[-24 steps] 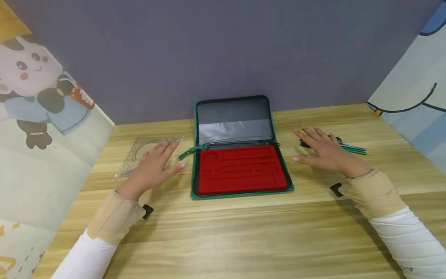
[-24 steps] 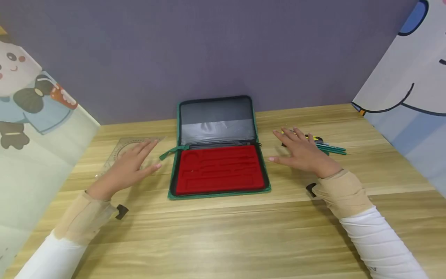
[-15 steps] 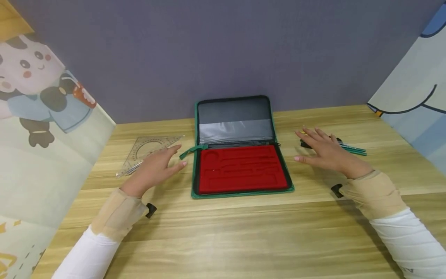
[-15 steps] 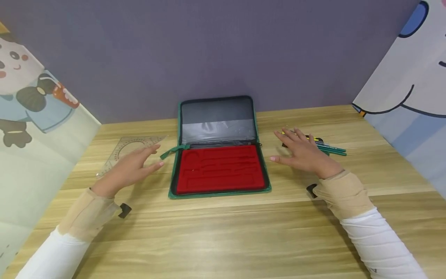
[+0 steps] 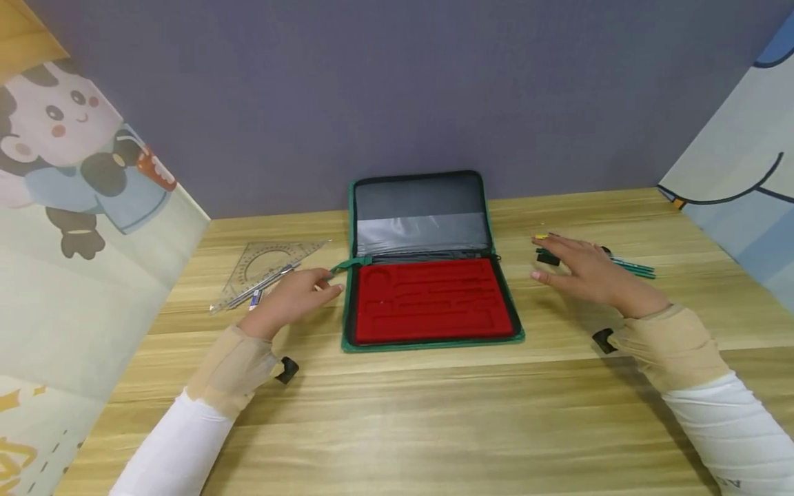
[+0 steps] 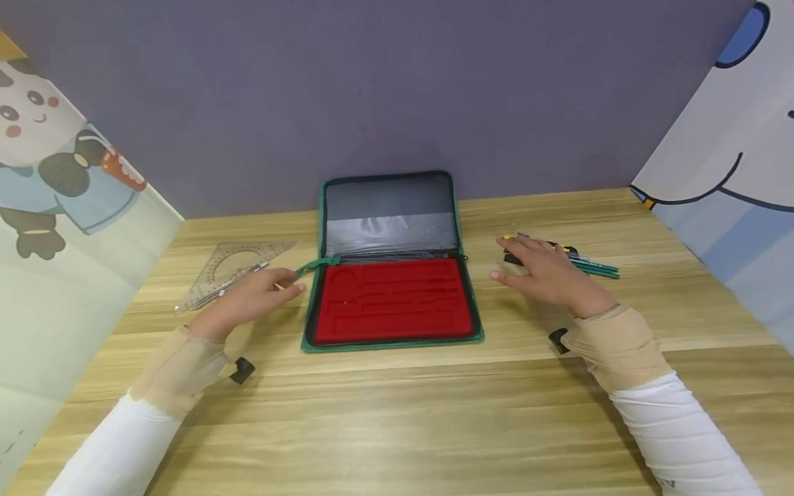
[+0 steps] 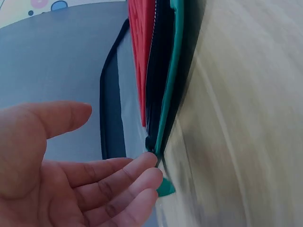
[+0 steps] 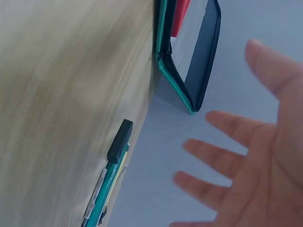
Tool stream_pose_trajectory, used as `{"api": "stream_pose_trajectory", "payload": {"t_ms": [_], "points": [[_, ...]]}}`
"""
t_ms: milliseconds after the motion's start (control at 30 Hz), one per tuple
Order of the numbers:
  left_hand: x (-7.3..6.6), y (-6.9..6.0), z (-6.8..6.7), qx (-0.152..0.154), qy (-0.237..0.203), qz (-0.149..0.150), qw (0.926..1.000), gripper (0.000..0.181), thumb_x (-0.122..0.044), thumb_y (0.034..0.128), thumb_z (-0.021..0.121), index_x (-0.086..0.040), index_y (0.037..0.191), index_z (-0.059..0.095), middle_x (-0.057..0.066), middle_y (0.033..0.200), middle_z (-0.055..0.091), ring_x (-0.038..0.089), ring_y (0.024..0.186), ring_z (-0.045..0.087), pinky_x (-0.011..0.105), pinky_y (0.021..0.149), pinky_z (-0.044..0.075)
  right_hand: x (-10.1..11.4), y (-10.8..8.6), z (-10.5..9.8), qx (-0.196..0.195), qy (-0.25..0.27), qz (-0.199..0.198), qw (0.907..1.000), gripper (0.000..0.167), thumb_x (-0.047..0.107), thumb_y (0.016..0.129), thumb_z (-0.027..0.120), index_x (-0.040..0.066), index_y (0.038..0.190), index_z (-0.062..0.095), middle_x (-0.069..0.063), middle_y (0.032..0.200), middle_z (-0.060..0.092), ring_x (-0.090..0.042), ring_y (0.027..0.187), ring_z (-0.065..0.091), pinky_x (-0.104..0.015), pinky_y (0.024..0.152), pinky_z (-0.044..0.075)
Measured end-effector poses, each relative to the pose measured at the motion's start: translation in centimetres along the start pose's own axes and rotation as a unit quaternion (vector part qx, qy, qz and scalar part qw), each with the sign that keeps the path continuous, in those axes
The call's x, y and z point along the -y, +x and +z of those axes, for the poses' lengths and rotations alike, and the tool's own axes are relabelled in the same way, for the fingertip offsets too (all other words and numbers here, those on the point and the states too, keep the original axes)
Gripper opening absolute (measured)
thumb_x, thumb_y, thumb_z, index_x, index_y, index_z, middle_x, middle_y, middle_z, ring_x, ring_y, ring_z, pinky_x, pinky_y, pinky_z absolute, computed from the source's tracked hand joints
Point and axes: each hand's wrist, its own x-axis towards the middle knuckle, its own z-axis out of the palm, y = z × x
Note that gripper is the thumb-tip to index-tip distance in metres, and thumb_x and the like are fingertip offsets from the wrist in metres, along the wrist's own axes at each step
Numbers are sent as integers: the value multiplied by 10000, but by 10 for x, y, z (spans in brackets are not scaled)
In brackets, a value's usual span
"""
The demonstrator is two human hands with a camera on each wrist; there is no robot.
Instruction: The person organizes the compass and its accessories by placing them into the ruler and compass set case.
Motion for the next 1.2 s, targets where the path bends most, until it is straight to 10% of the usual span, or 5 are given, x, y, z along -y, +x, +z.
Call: {"api": "stream_pose_trajectory", "payload": {"t_ms": [600,1200], "points": [[-4,25,17,223,-858,-302,9956,376,-285,934,563,35,1129,594,67,680,635,137,573,578,272,589,485,-29,11,-7,-61,-220,422,9988,383,91,931,556,-131,1234,482,-355,1193,523,-496,1018,540,-575,830,444],[-6,33,22,-40,-644,-554,9964,180,-181,919,581,-4,917,608,38,597,593,106,486,555,247,530,490,-50,18,-12,-246,-325,518,9978,247,36,879,600,-131,1060,583,-308,961,624,-424,845,604,-531,726,474]]}}
